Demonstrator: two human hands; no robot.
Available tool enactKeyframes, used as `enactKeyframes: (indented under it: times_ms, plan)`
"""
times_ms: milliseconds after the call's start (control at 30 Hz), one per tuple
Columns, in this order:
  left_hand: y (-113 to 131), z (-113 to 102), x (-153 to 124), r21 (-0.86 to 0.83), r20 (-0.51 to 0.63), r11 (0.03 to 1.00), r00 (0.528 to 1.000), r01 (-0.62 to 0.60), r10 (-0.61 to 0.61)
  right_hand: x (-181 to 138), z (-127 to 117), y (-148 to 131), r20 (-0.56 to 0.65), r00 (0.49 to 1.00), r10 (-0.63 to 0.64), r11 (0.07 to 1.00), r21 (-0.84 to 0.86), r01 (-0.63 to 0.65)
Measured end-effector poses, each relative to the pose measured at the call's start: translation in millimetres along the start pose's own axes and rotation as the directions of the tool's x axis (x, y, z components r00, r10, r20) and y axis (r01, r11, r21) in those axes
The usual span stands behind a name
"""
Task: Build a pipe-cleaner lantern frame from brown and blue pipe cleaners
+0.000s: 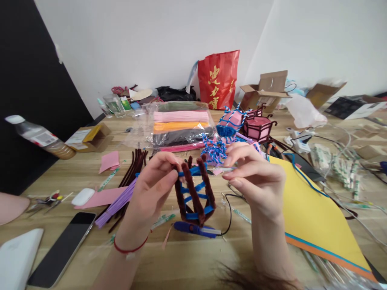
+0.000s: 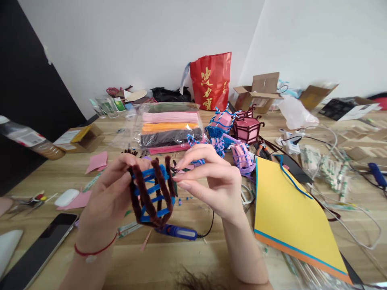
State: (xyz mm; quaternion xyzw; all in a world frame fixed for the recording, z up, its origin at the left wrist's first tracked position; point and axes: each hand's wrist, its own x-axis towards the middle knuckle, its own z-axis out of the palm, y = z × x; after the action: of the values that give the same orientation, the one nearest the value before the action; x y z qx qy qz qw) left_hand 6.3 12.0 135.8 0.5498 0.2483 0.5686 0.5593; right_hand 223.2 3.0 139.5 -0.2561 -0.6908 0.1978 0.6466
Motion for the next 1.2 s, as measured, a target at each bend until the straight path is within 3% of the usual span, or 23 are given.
enactKeyframes:
  times_ms: [133,233,333,467,533,633,700,967,1200]
  plan:
    - [-1,-2,-2,0.084,-0.017,0.994,0.997,-0.07,0.071,-2,2,-5,-0.03,0.999,0.021,0.998,0.058,-0.019]
    - [-2,-2,-4,0.233,-0.006,0.953,0.98,-0.194,0.201,-4,4,-14,-0.005,0.997,0.079,0.997,0.011,-0.079]
    - [-2,-1,-5,0.376,0.023,0.878,0.95,-0.297,0.311,-5,5,-23,0.121,0.98,0.16,0.983,0.066,-0.168]
    - [-6,-2,-4,0.496,0.088,0.8,0.936,-0.339,0.341,-5,7,-25,0.307,0.922,0.236,0.887,0.321,-0.334]
    - [-9,-3,-3,0.541,0.099,0.77,0.935,-0.339,0.342,-5,6,-21,0.18,0.94,0.29,0.914,0.238,-0.328]
    - [-13,-7,-2,0.597,0.063,0.731,0.927,-0.331,0.369,-3,1,-12,-0.187,0.946,0.265,0.951,-0.114,-0.289]
    - [-14,-9,-2,0.613,0.03,0.724,0.925,-0.316,0.378,-2,-3,-8,-0.279,0.931,0.235,0.935,-0.197,-0.295]
    - [-10,-8,-1,0.577,-0.028,0.767,0.931,-0.282,0.363,-3,0,-5,-0.259,0.923,0.284,0.943,-0.099,-0.317]
    - [-1,-6,-3,0.293,-0.07,0.933,0.969,-0.207,0.237,-4,7,0,-0.085,0.962,0.259,0.965,-0.008,-0.26]
